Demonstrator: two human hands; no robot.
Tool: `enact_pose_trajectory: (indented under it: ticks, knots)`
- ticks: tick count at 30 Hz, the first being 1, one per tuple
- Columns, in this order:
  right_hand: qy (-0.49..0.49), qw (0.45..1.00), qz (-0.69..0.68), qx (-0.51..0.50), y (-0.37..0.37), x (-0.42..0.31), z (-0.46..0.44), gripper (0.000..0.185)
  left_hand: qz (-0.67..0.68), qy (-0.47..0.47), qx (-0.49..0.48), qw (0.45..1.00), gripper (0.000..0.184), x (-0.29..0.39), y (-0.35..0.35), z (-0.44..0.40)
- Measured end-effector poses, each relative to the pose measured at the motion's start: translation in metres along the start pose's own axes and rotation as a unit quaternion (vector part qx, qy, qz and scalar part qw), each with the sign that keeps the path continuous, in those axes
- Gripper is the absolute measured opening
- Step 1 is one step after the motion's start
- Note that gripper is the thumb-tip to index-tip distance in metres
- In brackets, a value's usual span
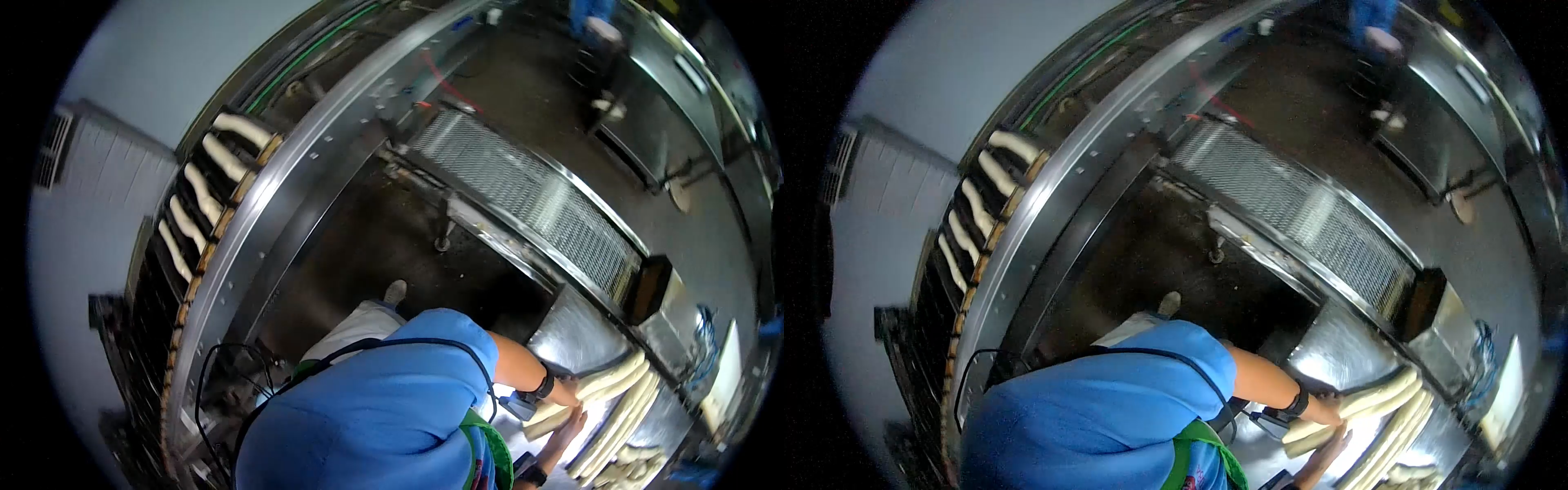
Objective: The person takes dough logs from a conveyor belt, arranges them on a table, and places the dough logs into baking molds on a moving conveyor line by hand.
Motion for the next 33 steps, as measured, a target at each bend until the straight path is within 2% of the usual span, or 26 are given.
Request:
enact_pose_trajectory:
  ticks: [1, 3, 8, 9, 10, 11, 12, 13, 15, 16, 17, 18, 19, 20, 21, 22, 23, 24, 25, 26, 27, 28, 30, 31, 32, 33]
  knots:
    - [-0.008, 1.000, 0.005, -0.011, -0.013, -0.003, -0.001, 0.075, 0.050, -0.010, -0.008, 0.999, 0.066, -0.070, -0.036, -0.063]
    - [0.024, 0.998, 0.059, 0.009, -0.031, -0.012, -0.003, 0.072, 0.017, 0.017, 0.035, 0.999, 0.057, -0.032, 0.012, -0.020]
    - [0.146, 0.946, 0.279, 0.081, -0.088, -0.034, -0.002, 0.066, 0.064, -0.191, -0.151, 0.968, 0.037, 0.032, 0.114, 0.098]
    - [0.180, 0.919, 0.336, 0.097, -0.102, -0.044, -0.002, 0.065, -0.032, -0.426, 0.106, 0.898, 0.023, 0.040, 0.179, 0.108]
    - [0.217, 0.888, 0.390, 0.110, -0.124, -0.051, -0.002, 0.064, -0.172, -0.522, 0.294, 0.782, 0.023, 0.048, 0.259, 0.185]
    - [0.258, 0.849, 0.442, 0.129, -0.148, -0.064, 0.002, 0.063, -0.210, -0.514, 0.439, 0.706, 0.024, 0.045, 0.344, 0.293]
    - [0.298, 0.811, 0.485, 0.137, -0.175, -0.077, 0.002, 0.062, -0.330, -0.403, 0.552, 0.651, 0.022, 0.025, 0.410, 0.386]
    - [0.332, 0.777, 0.516, 0.143, -0.202, -0.090, -0.004, 0.061, -0.294, -0.239, 0.694, 0.612, 0.021, -0.015, 0.484, 0.481]
    - [0.393, 0.720, 0.557, 0.129, -0.264, -0.111, -0.016, 0.059, -0.341, 0.057, 0.841, 0.416, 0.019, -0.091, 0.515, 0.713]
    - [0.427, 0.692, 0.571, 0.114, -0.300, -0.125, -0.025, 0.058, -0.401, 0.180, 0.853, 0.282, 0.018, -0.103, 0.486, 0.815]
    - [0.468, 0.659, 0.583, 0.088, -0.340, -0.139, -0.033, 0.057, -0.366, 0.328, 0.842, 0.222, 0.019, -0.129, 0.446, 0.899]
    - [0.518, 0.623, 0.584, 0.050, -0.388, -0.150, -0.038, 0.056, -0.318, 0.460, 0.825, 0.081, 0.022, -0.170, 0.387, 0.969]
    - [0.580, 0.578, 0.574, -0.011, -0.442, -0.159, -0.046, 0.055, -0.237, 0.588, 0.763, 0.126, 0.033, -0.219, 0.344, 1.029]
    - [0.644, 0.526, 0.548, -0.086, -0.501, -0.166, -0.045, 0.054, -0.139, 0.615, 0.770, 0.097, 0.037, -0.244, 0.281, 1.063]
    - [0.687, 0.457, 0.530, -0.197, -0.562, -0.170, 0.005, 0.050, -0.034, 0.616, 0.779, 0.107, 0.038, -0.299, 0.228, 1.089]
    - [0.629, 0.493, 0.555, -0.230, -0.608, -0.177, 0.092, 0.048, 0.079, 0.576, 0.808, 0.096, 0.040, -0.412, 0.173, 1.116]
    - [0.681, 0.452, 0.509, -0.269, -0.638, -0.184, 0.182, 0.033, 0.090, 0.523, 0.832, 0.160, 0.043, -0.437, 0.167, 1.111]
    - [0.546, 0.610, 0.337, -0.465, -0.669, -0.180, 0.176, 0.036, 0.108, 0.461, 0.852, 0.223, 0.047, -0.458, 0.162, 1.104]
    - [0.667, 0.439, 0.491, -0.349, -0.696, -0.171, 0.211, 0.037, 0.132, 0.395, 0.865, 0.280, 0.052, -0.478, 0.157, 1.094]
    - [0.686, 0.397, 0.472, -0.386, -0.711, -0.166, 0.258, 0.039, 0.104, 0.474, 0.844, 0.229, 0.050, -0.462, 0.151, 1.087]
    - [0.686, 0.374, 0.493, -0.383, -0.725, -0.160, 0.269, 0.044, 0.118, 0.505, 0.823, 0.232, 0.049, -0.435, 0.143, 1.079]
    - [0.639, 0.424, 0.492, -0.412, -0.722, -0.163, 0.309, 0.039, 0.117, 0.531, 0.801, 0.251, 0.048, -0.407, 0.161, 1.068]
    - [0.628, 0.476, 0.426, -0.445, -0.706, -0.179, 0.324, 0.040, -0.010, 0.457, 0.803, 0.382, 0.043, -0.386, 0.234, 1.047]
    - [0.684, 0.451, 0.395, -0.416, -0.702, -0.182, 0.315, 0.040, -0.069, 0.409, 0.796, 0.442, 0.041, -0.373, 0.271, 1.032]
    - [0.677, 0.439, 0.407, -0.427, -0.707, -0.185, 0.319, 0.039, -0.188, 0.385, 0.816, 0.387, 0.038, -0.344, 0.280, 1.017]
    - [0.672, 0.434, 0.426, -0.423, -0.711, -0.193, 0.319, 0.036, -0.061, 0.345, 0.827, 0.439, 0.039, -0.421, 0.273, 1.041]
Point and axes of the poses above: each hand's wrist, its own z-axis away from the middle knuckle, its own y-axis out of the back of the hand, x = y × z, the point moved 10 cm from there along -z, towards the middle knuckle, and after that the axes turned 8 degrees about -y, right-handed, at the moved point
